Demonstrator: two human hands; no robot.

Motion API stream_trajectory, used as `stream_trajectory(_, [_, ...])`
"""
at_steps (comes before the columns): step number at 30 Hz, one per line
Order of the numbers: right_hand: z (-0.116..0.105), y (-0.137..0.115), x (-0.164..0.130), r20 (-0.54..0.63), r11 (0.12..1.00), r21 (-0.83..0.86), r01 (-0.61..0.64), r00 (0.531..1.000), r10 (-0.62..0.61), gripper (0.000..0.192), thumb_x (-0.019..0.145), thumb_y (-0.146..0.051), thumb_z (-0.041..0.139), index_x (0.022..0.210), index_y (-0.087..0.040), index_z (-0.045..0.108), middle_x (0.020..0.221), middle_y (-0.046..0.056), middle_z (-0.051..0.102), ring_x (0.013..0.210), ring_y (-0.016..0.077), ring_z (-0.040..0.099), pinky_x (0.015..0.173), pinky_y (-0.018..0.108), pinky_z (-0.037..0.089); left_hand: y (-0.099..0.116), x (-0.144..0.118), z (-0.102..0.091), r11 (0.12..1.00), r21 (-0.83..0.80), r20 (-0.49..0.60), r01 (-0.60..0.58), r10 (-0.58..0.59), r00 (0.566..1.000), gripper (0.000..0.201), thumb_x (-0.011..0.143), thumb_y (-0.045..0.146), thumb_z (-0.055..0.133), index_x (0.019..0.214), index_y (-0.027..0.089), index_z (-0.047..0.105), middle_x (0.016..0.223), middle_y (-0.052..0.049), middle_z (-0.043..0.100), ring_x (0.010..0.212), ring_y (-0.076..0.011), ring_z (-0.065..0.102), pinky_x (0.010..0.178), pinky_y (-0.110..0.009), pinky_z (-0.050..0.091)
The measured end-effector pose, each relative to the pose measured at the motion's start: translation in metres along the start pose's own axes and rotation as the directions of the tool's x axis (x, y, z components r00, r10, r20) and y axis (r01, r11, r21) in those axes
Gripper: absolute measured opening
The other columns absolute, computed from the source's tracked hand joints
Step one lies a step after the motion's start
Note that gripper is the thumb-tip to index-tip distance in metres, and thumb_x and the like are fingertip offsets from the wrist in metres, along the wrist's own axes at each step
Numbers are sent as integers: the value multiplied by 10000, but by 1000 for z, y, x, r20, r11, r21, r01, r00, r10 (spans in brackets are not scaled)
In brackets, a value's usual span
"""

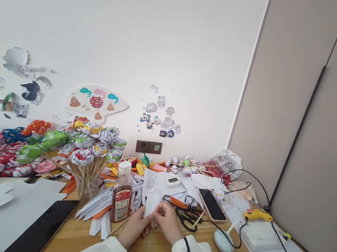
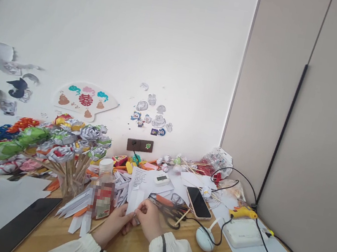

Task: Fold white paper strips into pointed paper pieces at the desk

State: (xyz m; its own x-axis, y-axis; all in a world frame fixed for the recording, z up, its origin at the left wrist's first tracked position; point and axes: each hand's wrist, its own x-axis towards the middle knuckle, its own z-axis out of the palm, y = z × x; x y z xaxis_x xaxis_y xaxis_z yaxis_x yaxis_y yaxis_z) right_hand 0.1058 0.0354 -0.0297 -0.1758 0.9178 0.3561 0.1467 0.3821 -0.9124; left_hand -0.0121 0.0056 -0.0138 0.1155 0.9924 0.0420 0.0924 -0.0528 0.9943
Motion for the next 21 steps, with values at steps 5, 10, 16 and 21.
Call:
stream_trajectory(5, [0,-2,0,-15,1000,-8,-3,1000,3,71,596,-105,490,601,-175,480,542,-38,479,522,121,479,496,222,372,2,-1,0,1000,22,7,6,-6,1000,187,608,327,525,674,180,430,450,62,553,281,-64,429,299,-174,300])
stream_trajectory(10, [2,1,0,-35,1000,-2,-6,999,6,99,593,-100,489,643,-183,468,541,-51,456,510,115,470,487,216,365,1,-1,0,999,48,-20,-5,6,1000,134,619,274,512,666,190,419,436,72,542,285,-68,424,305,-175,300])
stream_trajectory(16, [0,2,1,-24,995,95,-1,1000,3,126,660,-135,451,772,-193,438,491,-76,421,439,103,462,443,206,356,0,0,1,999,36,-39,-9,10,999,167,620,285,534,686,196,411,429,71,541,278,-68,410,297,-171,272])
stream_trajectory(21, [-2,-2,0,-31,983,178,-49,998,55,220,710,-244,479,915,-197,413,513,-55,514,466,122,515,476,225,378,0,0,1,1000,-5,-75,-24,24,997,246,619,372,540,731,187,424,465,59,551,288,-73,423,303,-182,295])
